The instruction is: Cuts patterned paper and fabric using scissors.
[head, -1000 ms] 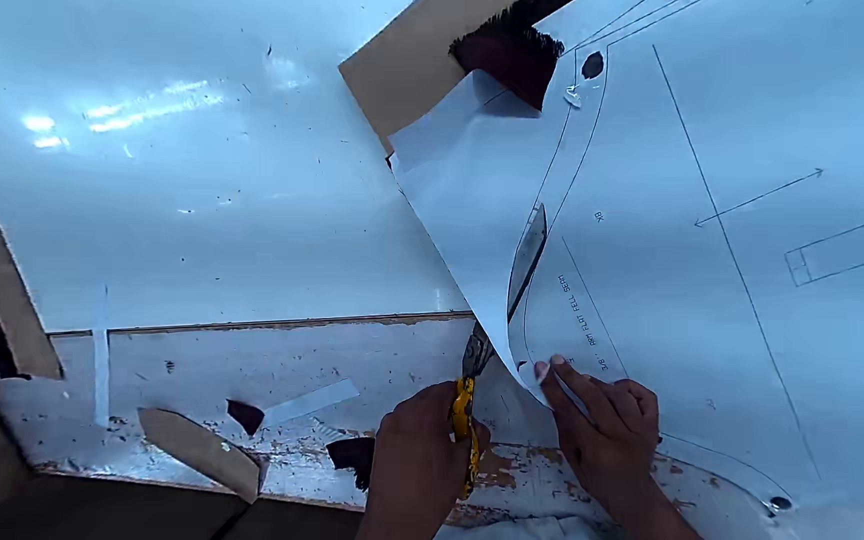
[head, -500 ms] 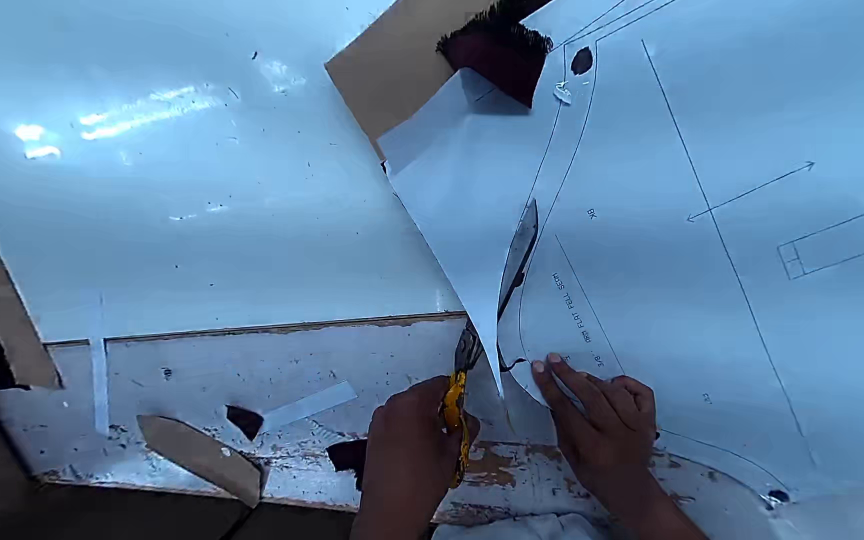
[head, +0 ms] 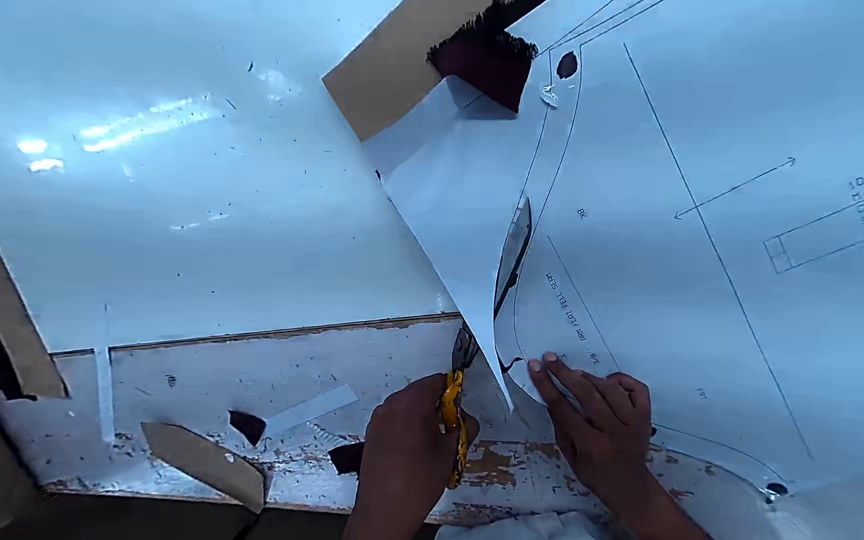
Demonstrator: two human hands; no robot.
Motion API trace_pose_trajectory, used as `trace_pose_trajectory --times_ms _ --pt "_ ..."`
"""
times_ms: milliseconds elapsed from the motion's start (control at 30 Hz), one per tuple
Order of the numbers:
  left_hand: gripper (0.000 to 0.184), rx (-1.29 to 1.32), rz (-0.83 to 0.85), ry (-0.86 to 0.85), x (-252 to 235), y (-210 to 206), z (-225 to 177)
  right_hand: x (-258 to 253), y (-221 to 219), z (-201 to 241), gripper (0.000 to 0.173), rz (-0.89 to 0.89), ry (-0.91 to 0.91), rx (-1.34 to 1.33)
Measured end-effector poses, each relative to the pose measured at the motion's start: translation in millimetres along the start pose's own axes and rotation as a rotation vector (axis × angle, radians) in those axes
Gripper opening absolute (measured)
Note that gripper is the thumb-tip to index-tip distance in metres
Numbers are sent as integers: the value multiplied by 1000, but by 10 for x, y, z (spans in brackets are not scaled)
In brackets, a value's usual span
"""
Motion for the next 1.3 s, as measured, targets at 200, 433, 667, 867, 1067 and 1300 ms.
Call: trace_pose_trajectory --times_ms 200,433,667,867,1067,1300 --pt "18 -72 -65 -78 -5 42 -214 45 26 -1 32 8 9 -20" --pt "13 -72 -80 -49 -26 33 -208 75 24 -3 32 3 9 -30" --pt "13 -66 -107 -76 -62 38 -180 66 13 -3 31 7 9 -17" --pt "14 -75 -50 -71 -98 63 -223 61 10 -14 32 3 6 -8" --pt "21 -110 -32 -1 -173 88 -372 68 19 -22 35 3 17 -7" --pt "18 -113 -82 -4 -162 106 -385 52 28 -27 34 0 11 1"
Point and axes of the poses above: each hand's wrist, its own x-axis away from the middle knuckle, its own y-axis out of the back of the hand, z = x × y, the point moved 8 cm from there along -x, towards the middle knuckle, and after that the axes turned 11 degrees about x, right-handed, at the moved point
